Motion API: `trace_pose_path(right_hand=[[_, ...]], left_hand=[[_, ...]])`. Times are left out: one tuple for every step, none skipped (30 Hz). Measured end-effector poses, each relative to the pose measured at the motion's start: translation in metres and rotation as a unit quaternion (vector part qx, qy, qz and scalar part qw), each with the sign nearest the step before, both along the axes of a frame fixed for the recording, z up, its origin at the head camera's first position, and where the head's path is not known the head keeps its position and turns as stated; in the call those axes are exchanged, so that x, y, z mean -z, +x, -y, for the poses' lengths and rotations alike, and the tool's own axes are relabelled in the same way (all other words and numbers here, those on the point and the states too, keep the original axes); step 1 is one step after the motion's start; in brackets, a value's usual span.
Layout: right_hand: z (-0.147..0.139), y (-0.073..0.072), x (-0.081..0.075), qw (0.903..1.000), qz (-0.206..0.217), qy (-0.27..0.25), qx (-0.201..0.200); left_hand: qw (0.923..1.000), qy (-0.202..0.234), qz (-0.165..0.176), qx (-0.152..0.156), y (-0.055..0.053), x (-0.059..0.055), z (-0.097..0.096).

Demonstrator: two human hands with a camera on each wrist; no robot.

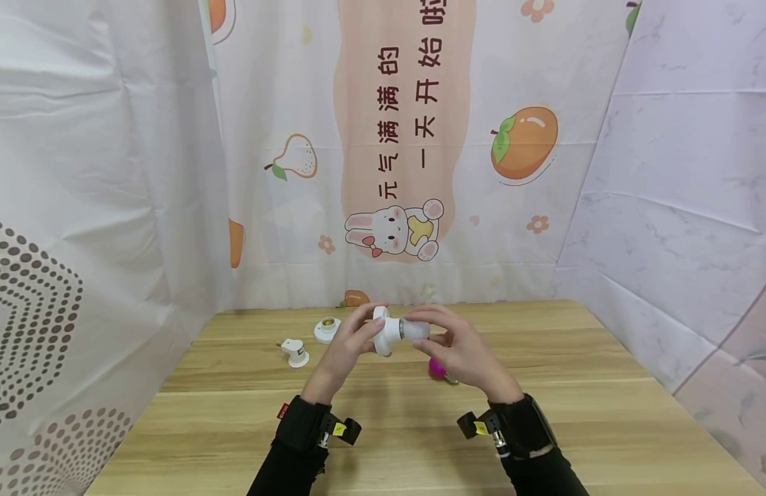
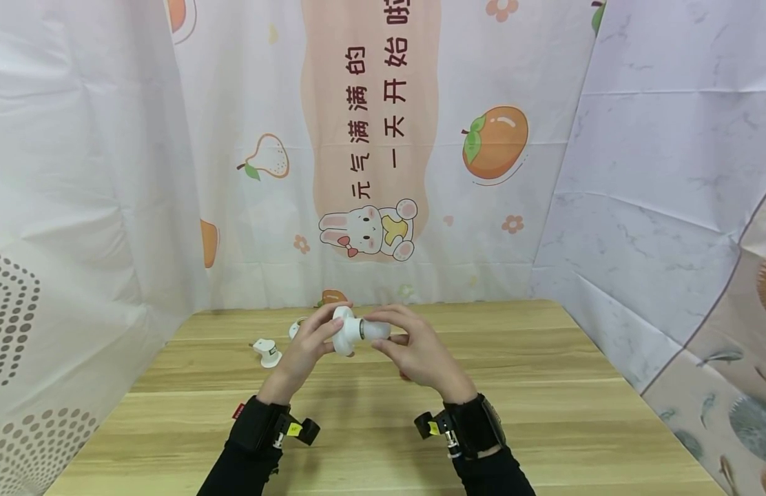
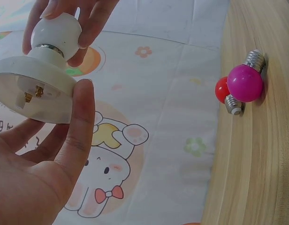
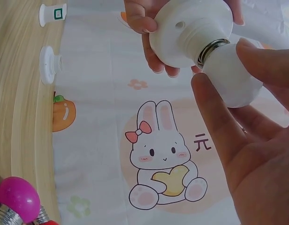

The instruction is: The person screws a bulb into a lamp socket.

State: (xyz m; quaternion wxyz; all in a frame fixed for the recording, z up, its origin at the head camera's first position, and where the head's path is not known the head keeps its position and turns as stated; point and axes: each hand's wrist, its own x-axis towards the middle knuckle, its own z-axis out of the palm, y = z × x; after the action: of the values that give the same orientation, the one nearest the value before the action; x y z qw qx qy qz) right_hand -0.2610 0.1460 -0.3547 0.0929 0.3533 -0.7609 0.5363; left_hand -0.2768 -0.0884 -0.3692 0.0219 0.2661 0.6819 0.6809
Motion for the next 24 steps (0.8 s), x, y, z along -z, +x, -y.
trace_pose_path(right_hand=[[0.0,0.0001,-0.0001,1.0,0.001,0.001,0.002],[0.0,0.0002,-0.0003,1.0,0.002,0.003,0.005],[0.0,0.0003,-0.0004,1.0,0.002,0.005,0.008],[0.0001,0.0003,-0.0006,0.9999,0.002,0.007,0.011],[0.0001,0.0003,-0.0007,0.9999,0.002,0.009,0.013],[0.0001,0.0003,-0.0007,0.9998,0.002,0.011,0.016],[0.0001,0.0002,-0.0008,0.9997,0.001,0.013,0.019],[0.0,0.0001,-0.0008,0.9997,0.001,0.014,0.022],[0.0,0.0,-0.0008,0.9996,0.0,0.015,0.024],[0.0,-0.0001,-0.0008,0.9995,0.0,0.015,0.026],[0.0,-0.0001,-0.0008,0.9995,0.0,0.016,0.027],[0.0,-0.0001,-0.0009,0.9994,0.0,0.017,0.029],[0.0,-0.0001,-0.0009,0.9993,0.0,0.018,0.031],[0.0,0.0,-0.001,0.9992,-0.001,0.02,0.034],[0.0,0.0001,-0.001,0.9991,-0.002,0.022,0.037],[0.0,0.0003,-0.0011,0.9989,-0.003,0.025,0.04],[0.0,0.0004,-0.0012,0.9986,-0.004,0.029,0.045],[0.0,0.0005,-0.0012,0.9983,-0.006,0.032,0.049],[0.0001,0.0006,-0.0013,0.998,-0.007,0.034,0.053],[0.0002,0.0006,-0.0012,0.9978,-0.008,0.036,0.055],[0.0002,0.0005,-0.0011,0.9977,-0.009,0.037,0.056],[0.0004,0.0004,-0.0011,0.9977,-0.009,0.036,0.056],[0.0006,0.0003,-0.001,0.998,-0.008,0.033,0.053],[0.0008,-0.0001,-0.0007,0.9984,-0.006,0.028,0.048]], left_hand=[[1.0,0.0,0.0,0.0,-0.0001,0.0001,-0.0001],[1.0,0.0,-0.001,0.001,-0.0001,0.0001,-0.0001],[1.0,0.001,-0.001,0.001,0.0,0.0001,-0.0001],[1.0,0.001,-0.001,0.001,0.0,0.0002,-0.0001],[1.0,0.001,-0.001,0.002,0.0001,0.0001,-0.0002],[1.0,0.002,-0.001,0.002,0.0001,0.0001,-0.0004],[1.0,0.002,-0.001,0.002,0.0002,0.0,-0.0005],[1.0,0.002,-0.001,0.002,0.0002,-0.0001,-0.0006],[1.0,0.002,-0.001,0.002,0.0002,-0.0002,-0.0008],[1.0,0.002,0.0,0.002,0.0002,-0.0002,-0.0009],[1.0,0.002,0.0,0.003,0.0001,-0.0002,-0.0009],[1.0,0.001,0.001,0.003,0.0001,-0.0001,-0.001],[1.0,0.001,0.001,0.003,0.0001,-0.0002,-0.0011],[1.0,0.001,0.001,0.003,0.0001,0.0,-0.0012],[1.0,0.001,0.001,0.003,0.0002,0.0001,-0.0012],[1.0,0.002,0.001,0.003,0.0002,0.0002,-0.0013],[1.0,0.001,0.0,0.003,0.0006,0.0,-0.0013],[1.0,0.001,0.0,0.002,0.0005,0.0002,-0.0015],[1.0,0.001,-0.001,0.002,0.0005,0.0003,-0.0016],[1.0,0.001,-0.002,0.001,0.0004,0.0006,-0.0015],[1.0,0.0,-0.003,0.001,0.0003,0.0006,-0.0016],[1.0,0.0,-0.003,0.002,0.0002,0.0008,-0.0016],[1.0,0.0,-0.004,0.001,0.0,0.0009,-0.0016],[1.0,0.0,-0.004,0.001,0.0,0.001,-0.0016]])
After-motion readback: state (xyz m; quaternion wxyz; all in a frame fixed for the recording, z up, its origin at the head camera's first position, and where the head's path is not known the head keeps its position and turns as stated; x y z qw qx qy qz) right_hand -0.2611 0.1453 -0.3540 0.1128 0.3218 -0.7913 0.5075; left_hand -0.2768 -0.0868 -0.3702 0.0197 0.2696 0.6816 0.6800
